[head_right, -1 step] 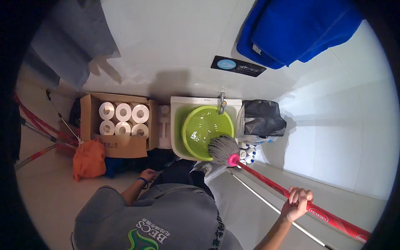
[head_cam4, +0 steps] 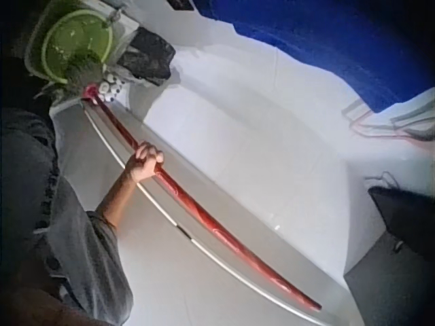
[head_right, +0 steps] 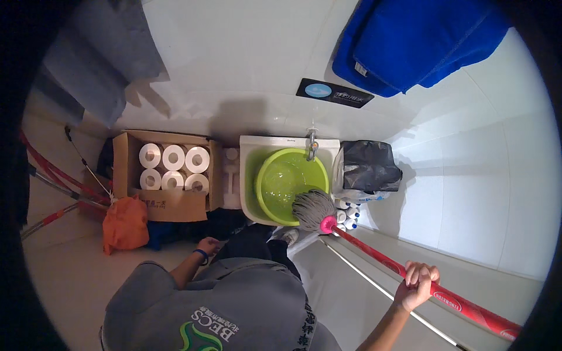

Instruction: The person washes a mop in a water bucket at a sink, mops the floor in a restroom hallway, leans the mop against a counter, and takes a cloth from a shelf.

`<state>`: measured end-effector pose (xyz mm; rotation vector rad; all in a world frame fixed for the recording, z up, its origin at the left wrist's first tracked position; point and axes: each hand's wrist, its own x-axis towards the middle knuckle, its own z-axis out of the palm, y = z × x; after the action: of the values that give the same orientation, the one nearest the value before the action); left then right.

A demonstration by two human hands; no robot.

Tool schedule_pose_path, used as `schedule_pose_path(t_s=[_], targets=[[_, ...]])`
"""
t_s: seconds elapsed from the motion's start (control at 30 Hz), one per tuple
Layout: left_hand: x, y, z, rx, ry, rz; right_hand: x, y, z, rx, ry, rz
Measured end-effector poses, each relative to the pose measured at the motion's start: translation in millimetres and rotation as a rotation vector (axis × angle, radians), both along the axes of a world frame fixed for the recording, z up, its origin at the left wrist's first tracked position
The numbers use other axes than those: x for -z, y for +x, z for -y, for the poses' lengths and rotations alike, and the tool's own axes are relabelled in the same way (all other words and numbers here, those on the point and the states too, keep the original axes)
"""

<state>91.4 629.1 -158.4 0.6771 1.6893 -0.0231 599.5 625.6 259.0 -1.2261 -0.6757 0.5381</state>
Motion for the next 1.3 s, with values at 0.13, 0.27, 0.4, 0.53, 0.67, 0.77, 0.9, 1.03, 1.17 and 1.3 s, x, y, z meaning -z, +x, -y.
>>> schedule_pose_path(t_s=[0.13, 0.27, 0.4, 0.53, 0.67, 0.77, 0.9, 1.03, 1.17, 1.3], targets=[[-3.1, -2.0, -2.3, -0.039, 0.065, 0.009, 3.8, 1.5, -0.6, -0.050, 0.006, 0.014], [-2.6, -4.6, 0.3, -0.038, 0.065, 0.002, 2.9, 2.6, 0.4, -0.021, 0.006, -0.009], [-1.0, -7.3, 5.6, -0.088, 0.035, 0.023, 3.1, 6.6, 3.2, -0.043, 0.016, -0.024], [-4.7, -4.4, 7.8, -0.068, 0.083, 0.002, 6.1, 6.4, 4.0, -0.073, 0.036, -0.004], [-10.4, -0.5, 1.3, -0.059, 0.054, -0.006, 6.3, 4.5, 6.9, -0.105, 0.039, 0.013], [-3.2, -3.1, 2.9, -0.051, 0.052, -0.016, 8.1, 4.1, 7.8, -0.056, 0.052, 0.004], [-11.6, -0.8, -1.3, -0.068, 0.034, -0.015, 9.5, 6.0, 10.7, -0.073, 0.051, 0.011], [-6.0, -3.4, 0.8, -0.030, 0.045, -0.013, 9.0, 6.0, 12.5, -0.068, 0.043, 0.026], [-6.8, -2.7, -0.1, -0.017, 0.044, -0.011, 8.2, 3.6, 12.7, -0.058, 0.049, 0.032], [-9.0, -1.6, -1.9, -0.016, 0.053, -0.012, 7.9, 0.8, 13.3, -0.090, 0.048, 0.057]])
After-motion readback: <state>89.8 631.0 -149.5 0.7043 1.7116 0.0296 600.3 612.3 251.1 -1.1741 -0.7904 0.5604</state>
